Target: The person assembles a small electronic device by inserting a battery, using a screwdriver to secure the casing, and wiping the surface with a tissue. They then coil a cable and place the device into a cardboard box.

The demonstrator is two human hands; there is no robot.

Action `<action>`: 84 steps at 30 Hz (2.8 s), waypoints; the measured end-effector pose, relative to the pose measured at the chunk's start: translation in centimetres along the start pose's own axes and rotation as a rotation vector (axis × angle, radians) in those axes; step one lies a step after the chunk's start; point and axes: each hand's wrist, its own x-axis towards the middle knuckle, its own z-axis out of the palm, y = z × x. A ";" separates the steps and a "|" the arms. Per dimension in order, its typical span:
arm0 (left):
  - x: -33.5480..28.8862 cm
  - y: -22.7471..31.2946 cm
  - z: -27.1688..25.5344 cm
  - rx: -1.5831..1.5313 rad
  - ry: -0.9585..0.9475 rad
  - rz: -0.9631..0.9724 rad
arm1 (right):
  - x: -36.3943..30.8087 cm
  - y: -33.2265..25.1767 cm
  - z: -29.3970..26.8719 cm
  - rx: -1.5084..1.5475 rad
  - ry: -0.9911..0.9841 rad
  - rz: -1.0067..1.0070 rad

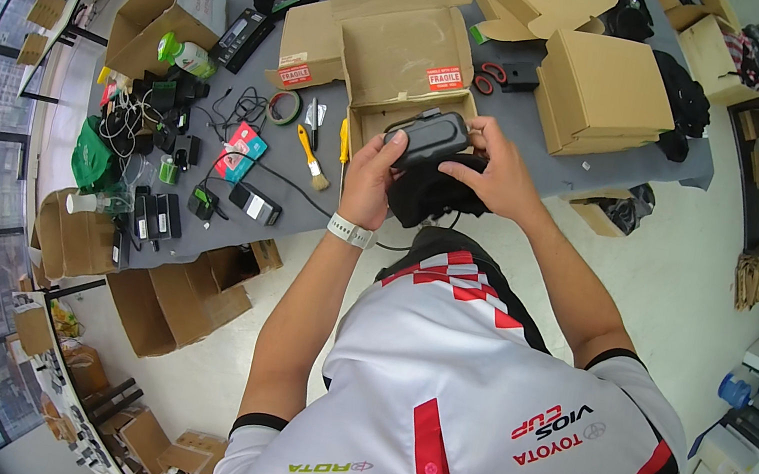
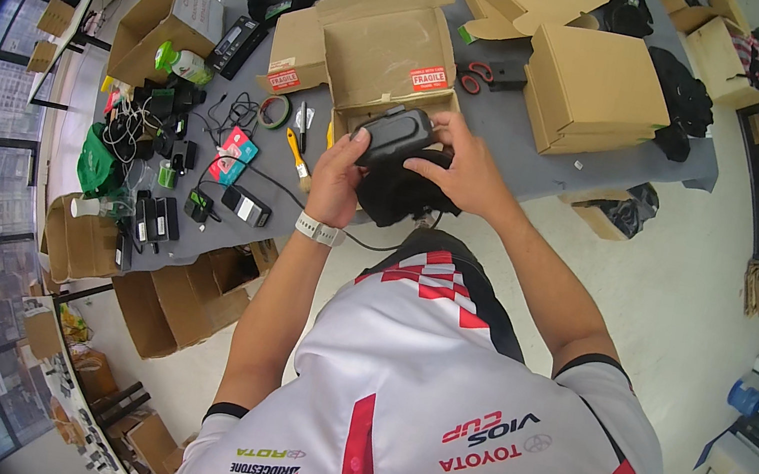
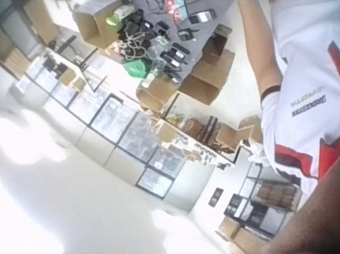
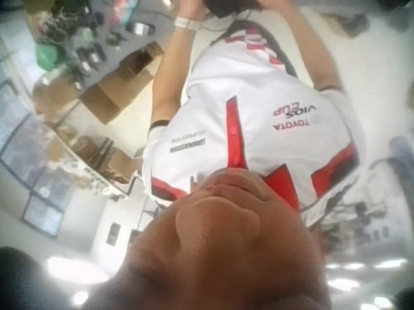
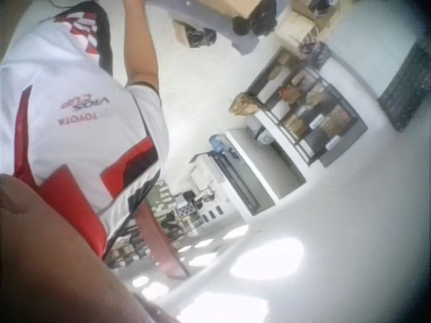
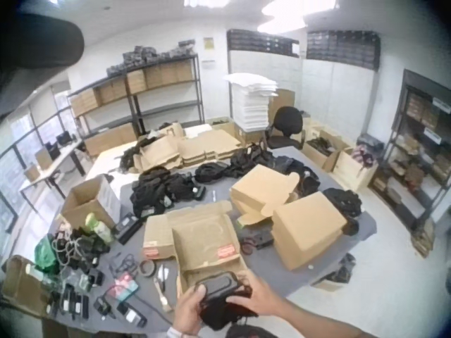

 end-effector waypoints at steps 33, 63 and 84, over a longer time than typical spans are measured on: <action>8.6 -14.2 -10.2 1.344 0.557 0.081 | 5.1 11.2 -5.7 0.531 0.068 0.109; 12.2 -18.0 -9.5 1.256 0.753 0.104 | 4.5 11.8 -5.0 0.485 0.127 0.158; 7.4 -6.6 7.3 1.185 0.333 0.774 | 3.6 10.1 -3.0 0.419 0.233 0.056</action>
